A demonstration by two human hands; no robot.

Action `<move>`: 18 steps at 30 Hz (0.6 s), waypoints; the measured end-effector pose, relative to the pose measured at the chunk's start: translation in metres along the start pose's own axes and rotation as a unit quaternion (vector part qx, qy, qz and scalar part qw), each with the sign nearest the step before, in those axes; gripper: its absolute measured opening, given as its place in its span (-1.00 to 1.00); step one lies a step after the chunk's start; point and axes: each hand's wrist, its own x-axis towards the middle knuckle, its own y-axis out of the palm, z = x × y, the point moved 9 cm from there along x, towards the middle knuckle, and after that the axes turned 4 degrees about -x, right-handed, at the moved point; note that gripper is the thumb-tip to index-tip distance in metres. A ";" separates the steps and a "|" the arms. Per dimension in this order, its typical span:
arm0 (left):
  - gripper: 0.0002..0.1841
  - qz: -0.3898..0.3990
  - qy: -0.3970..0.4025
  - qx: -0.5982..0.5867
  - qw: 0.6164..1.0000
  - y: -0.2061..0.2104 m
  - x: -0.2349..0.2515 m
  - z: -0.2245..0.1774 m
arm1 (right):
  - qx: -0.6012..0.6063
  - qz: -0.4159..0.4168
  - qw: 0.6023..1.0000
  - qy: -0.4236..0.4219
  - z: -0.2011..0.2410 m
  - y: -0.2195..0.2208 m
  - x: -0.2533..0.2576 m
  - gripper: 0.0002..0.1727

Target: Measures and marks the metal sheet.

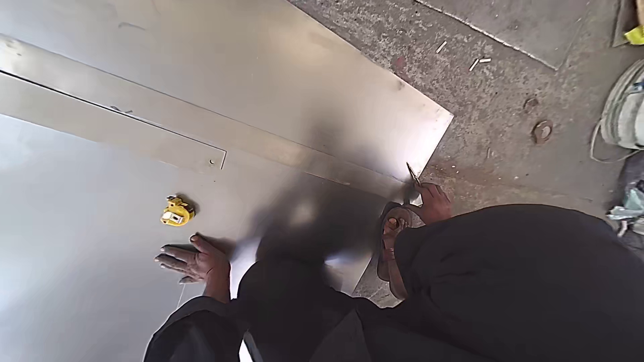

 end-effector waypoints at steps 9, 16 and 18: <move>-0.16 -0.010 0.003 0.017 1.000 0.013 -0.002 0.001 | -0.075 0.119 0.989 -0.039 -0.074 0.036 0.021 -0.57; -0.13 0.000 0.006 0.004 1.000 0.013 0.000 0.010 | 0.088 0.093 0.991 0.023 -0.049 0.058 -0.044 -0.59; -0.12 -0.002 0.016 -0.010 1.000 0.014 0.005 0.007 | 0.115 0.053 0.992 0.016 -0.037 0.068 -0.063 -0.59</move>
